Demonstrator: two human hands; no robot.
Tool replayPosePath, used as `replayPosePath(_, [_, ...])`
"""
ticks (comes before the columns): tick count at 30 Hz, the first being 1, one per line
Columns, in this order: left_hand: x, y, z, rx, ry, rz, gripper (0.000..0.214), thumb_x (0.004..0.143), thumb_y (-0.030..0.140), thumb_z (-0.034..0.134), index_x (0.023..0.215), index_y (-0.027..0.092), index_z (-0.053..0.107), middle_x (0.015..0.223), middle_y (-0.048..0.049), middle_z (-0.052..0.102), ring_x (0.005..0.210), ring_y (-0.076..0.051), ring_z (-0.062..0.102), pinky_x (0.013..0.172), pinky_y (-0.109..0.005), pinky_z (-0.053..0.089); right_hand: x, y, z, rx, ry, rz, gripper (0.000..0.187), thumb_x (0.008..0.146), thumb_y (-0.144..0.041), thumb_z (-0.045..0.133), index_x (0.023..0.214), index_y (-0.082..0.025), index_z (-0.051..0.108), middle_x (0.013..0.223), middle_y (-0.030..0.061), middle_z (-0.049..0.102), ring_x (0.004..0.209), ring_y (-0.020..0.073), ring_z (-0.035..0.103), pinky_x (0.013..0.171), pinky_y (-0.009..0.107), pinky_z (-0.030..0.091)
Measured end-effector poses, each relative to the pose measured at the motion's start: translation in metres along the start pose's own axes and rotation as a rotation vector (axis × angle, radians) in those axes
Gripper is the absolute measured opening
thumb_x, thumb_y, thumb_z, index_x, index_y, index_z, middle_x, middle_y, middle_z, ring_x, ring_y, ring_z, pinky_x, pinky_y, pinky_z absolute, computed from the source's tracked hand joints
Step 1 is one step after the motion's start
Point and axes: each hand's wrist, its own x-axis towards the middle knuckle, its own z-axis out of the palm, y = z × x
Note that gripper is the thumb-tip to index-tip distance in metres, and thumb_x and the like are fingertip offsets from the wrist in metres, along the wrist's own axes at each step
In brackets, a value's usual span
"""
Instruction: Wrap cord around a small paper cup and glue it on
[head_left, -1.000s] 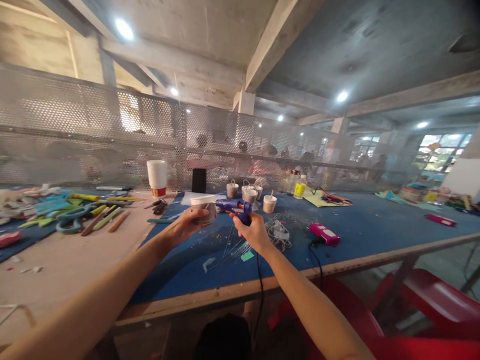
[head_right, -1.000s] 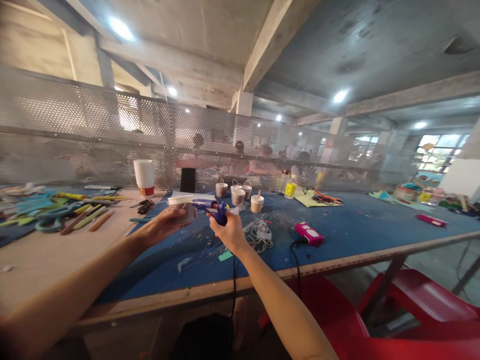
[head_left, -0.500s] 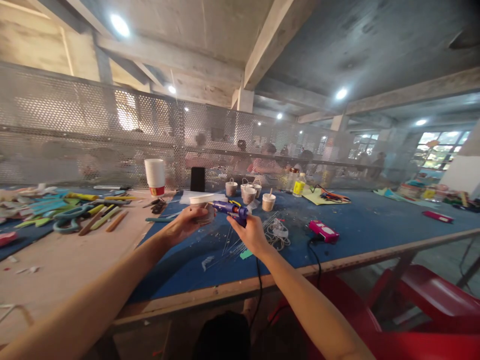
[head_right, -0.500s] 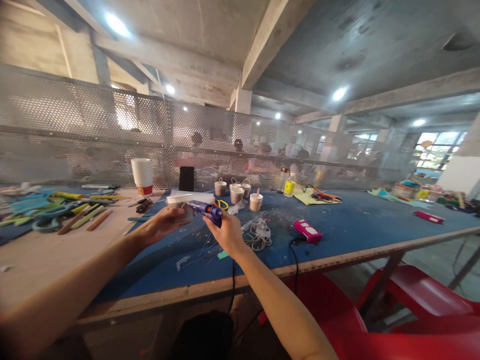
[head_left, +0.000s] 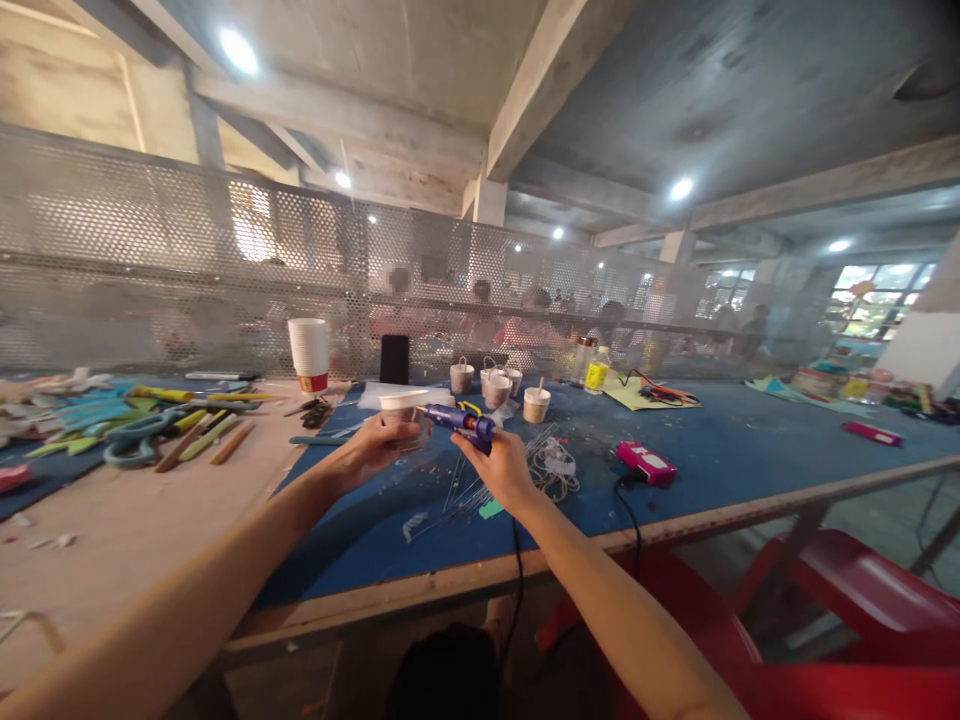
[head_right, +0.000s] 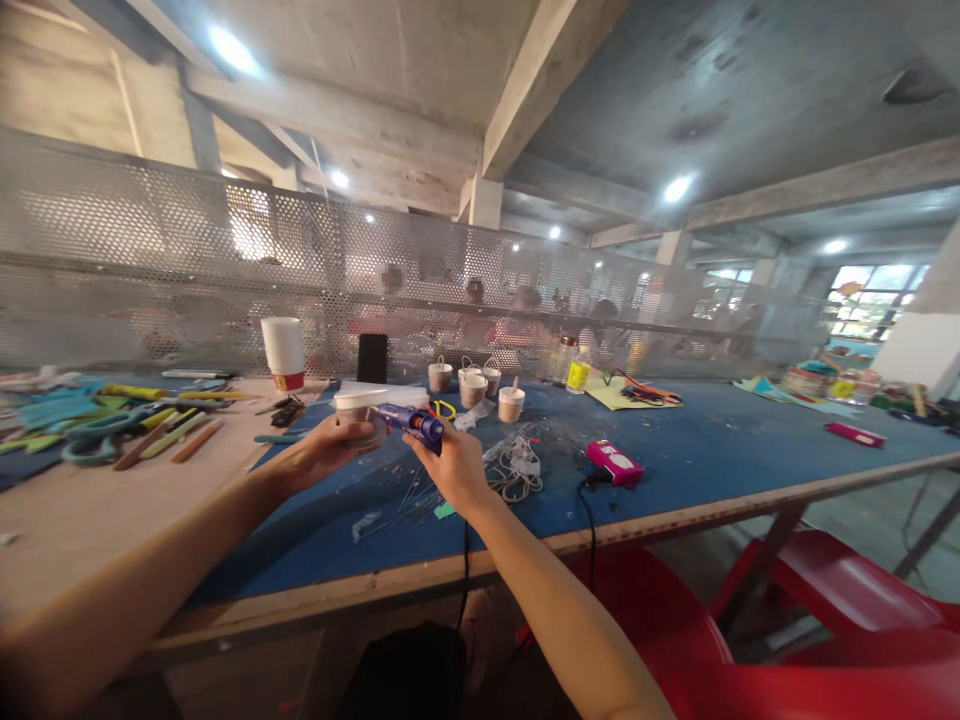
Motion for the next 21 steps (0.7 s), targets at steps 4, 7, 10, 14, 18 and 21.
replayPosePath(4, [-0.0030, 0.0030, 0.0046, 0.014, 0.012, -0.007, 0.030, 0.069, 0.025, 0.085, 0.096, 0.016, 0.076, 0.091, -0.0055, 0.074, 0.083, -0.018, 0.065, 0.076, -0.026, 0.050, -0.0008, 0.0005, 0.0002, -0.027, 0.010, -0.010, 0.023, 0.093, -0.042, 0.068, 0.092, -0.021, 0.076, 0.089, 0.0074, 0.080, 0.079, 0.0230, 0.077, 0.072, 0.026, 0.053])
replayPosePath(7, [-0.0040, 0.0039, 0.0053, 0.020, 0.011, -0.013, 0.030, 0.070, 0.025, 0.085, 0.097, 0.016, 0.076, 0.092, -0.0054, 0.074, 0.085, -0.018, 0.065, 0.078, -0.026, 0.050, -0.0012, 0.0010, 0.0001, -0.052, 0.008, -0.013, 0.023, 0.093, -0.043, 0.068, 0.094, -0.021, 0.076, 0.090, 0.0074, 0.080, 0.082, 0.0230, 0.077, 0.072, 0.025, 0.052])
replayPosePath(10, [-0.0037, 0.0038, 0.0045, 0.022, 0.015, -0.014, 0.030, 0.069, 0.025, 0.085, 0.096, 0.015, 0.076, 0.092, -0.0057, 0.074, 0.085, -0.018, 0.065, 0.078, -0.026, 0.050, -0.0015, 0.0013, 0.0002, -0.070, 0.008, -0.018, 0.024, 0.093, -0.043, 0.068, 0.096, -0.021, 0.076, 0.091, 0.0075, 0.080, 0.084, 0.0235, 0.077, 0.072, 0.025, 0.052])
replayPosePath(14, [-0.0025, 0.0025, 0.0026, 0.015, 0.011, -0.002, 0.029, 0.069, 0.025, 0.084, 0.095, 0.016, 0.076, 0.092, -0.0068, 0.075, 0.087, -0.020, 0.066, 0.080, -0.028, 0.051, -0.0015, 0.0003, -0.0005, -0.103, 0.007, -0.012, 0.025, 0.094, -0.043, 0.067, 0.095, -0.020, 0.076, 0.091, 0.0085, 0.080, 0.086, 0.0250, 0.077, 0.072, 0.025, 0.051])
replayPosePath(18, [-0.0027, 0.0021, 0.0020, 0.011, -0.008, 0.003, 0.026, 0.070, 0.024, 0.083, 0.094, 0.016, 0.077, 0.090, -0.0066, 0.075, 0.083, -0.019, 0.066, 0.076, -0.027, 0.050, -0.0009, -0.0012, -0.0020, -0.130, -0.014, -0.007, 0.026, 0.095, -0.043, 0.065, 0.097, -0.019, 0.077, 0.091, 0.0091, 0.080, 0.084, 0.0246, 0.077, 0.072, 0.025, 0.051])
replayPosePath(21, [-0.0035, 0.0031, 0.0028, 0.015, -0.009, -0.003, 0.026, 0.071, 0.024, 0.082, 0.095, 0.016, 0.077, 0.092, -0.0069, 0.075, 0.084, -0.019, 0.066, 0.076, -0.026, 0.050, -0.0007, -0.0017, -0.0027, -0.140, -0.022, -0.002, 0.026, 0.095, -0.042, 0.065, 0.099, -0.019, 0.077, 0.092, 0.0092, 0.080, 0.084, 0.0247, 0.077, 0.072, 0.025, 0.051])
